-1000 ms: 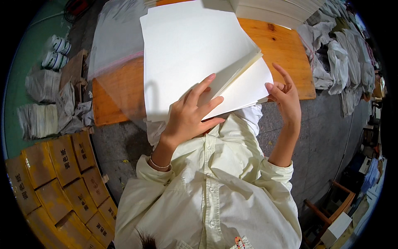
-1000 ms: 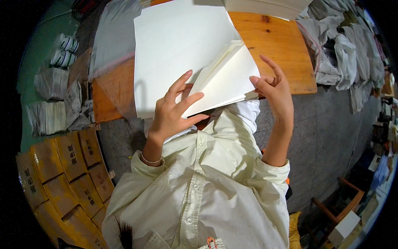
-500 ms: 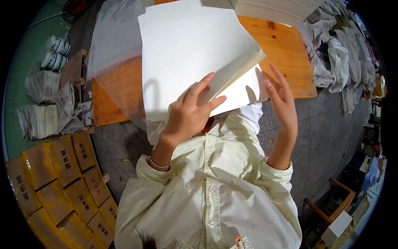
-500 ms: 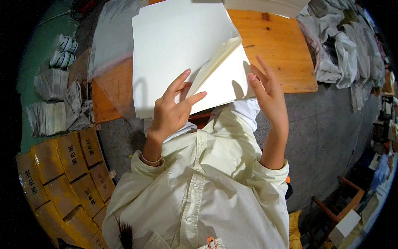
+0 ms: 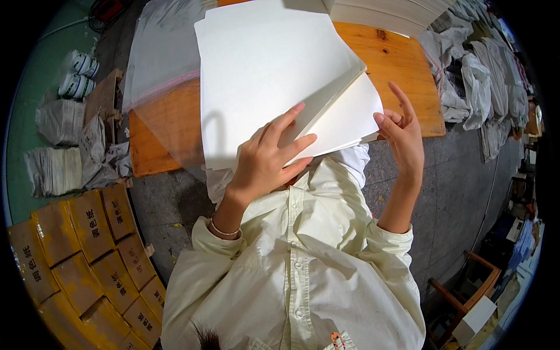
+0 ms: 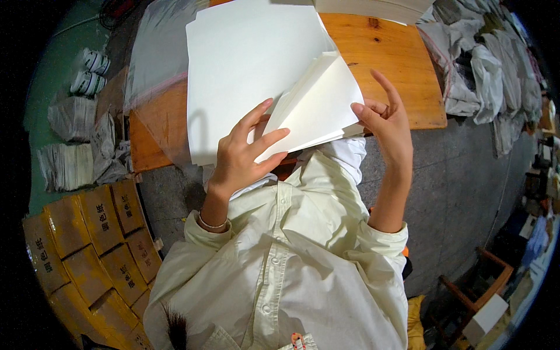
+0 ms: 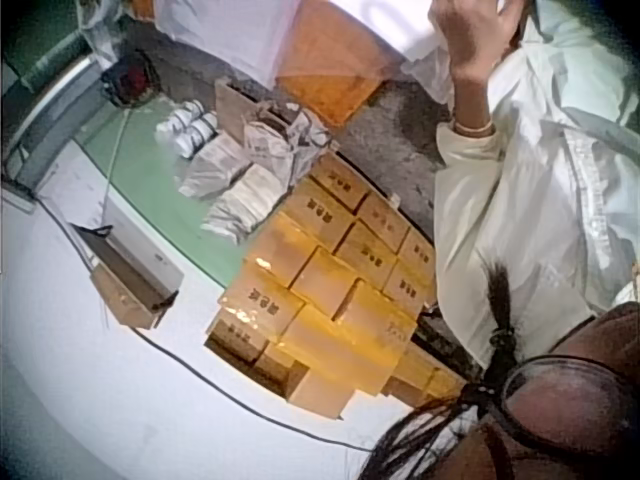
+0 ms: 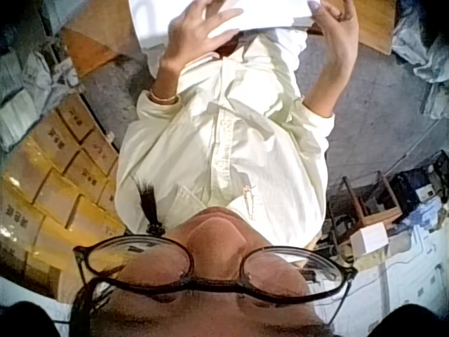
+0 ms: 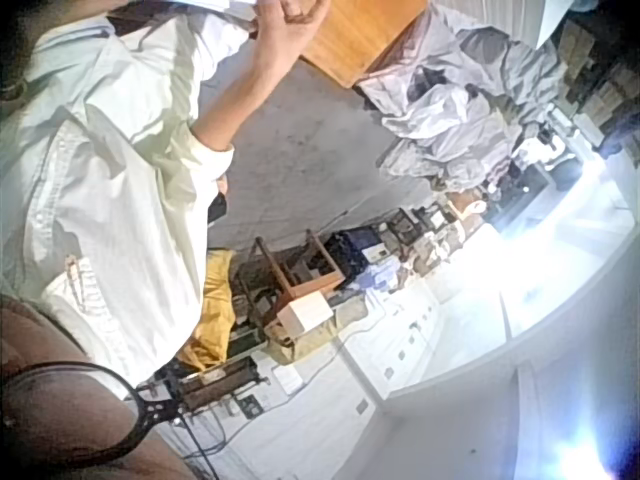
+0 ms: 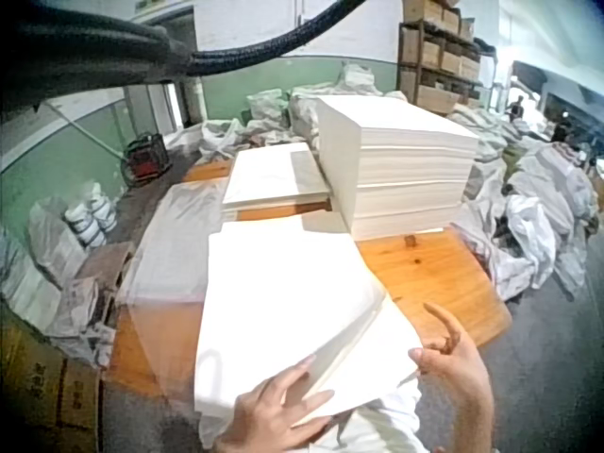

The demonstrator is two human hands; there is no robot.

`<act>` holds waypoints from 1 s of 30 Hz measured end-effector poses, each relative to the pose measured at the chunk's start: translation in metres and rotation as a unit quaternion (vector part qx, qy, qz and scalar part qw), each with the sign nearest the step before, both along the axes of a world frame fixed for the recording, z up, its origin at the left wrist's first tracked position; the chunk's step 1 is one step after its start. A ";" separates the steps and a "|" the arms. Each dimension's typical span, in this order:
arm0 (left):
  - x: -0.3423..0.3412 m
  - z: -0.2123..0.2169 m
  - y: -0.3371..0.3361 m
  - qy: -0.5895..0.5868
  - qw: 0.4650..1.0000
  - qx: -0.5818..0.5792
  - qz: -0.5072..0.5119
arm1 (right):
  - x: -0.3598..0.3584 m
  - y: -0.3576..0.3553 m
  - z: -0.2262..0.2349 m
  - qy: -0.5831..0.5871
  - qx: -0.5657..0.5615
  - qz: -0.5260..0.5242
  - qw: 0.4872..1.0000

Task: The person handles large white sheets of paper on a wooden table, folding them in half and placing them into a stack. They also insert a sheet into a clear plastic bag and seal it. The person repeats this process for multiple sheets throughout the video.

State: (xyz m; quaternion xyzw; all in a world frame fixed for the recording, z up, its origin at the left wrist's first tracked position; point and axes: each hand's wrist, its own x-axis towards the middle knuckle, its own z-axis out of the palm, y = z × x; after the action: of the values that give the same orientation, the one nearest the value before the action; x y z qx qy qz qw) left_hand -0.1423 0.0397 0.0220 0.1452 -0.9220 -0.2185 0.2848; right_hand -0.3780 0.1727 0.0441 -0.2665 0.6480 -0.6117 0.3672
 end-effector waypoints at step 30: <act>0.000 -0.006 -0.002 0.031 0.999 -0.009 -0.014 | 0.004 -0.011 0.001 -0.007 -0.014 -0.019 1.000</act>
State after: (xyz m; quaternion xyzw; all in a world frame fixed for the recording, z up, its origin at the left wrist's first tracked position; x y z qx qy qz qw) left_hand -0.1426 0.0375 0.0158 0.1229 -0.9164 -0.2187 0.3117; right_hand -0.3744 0.1620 0.0454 -0.2551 0.6417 -0.6298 0.3557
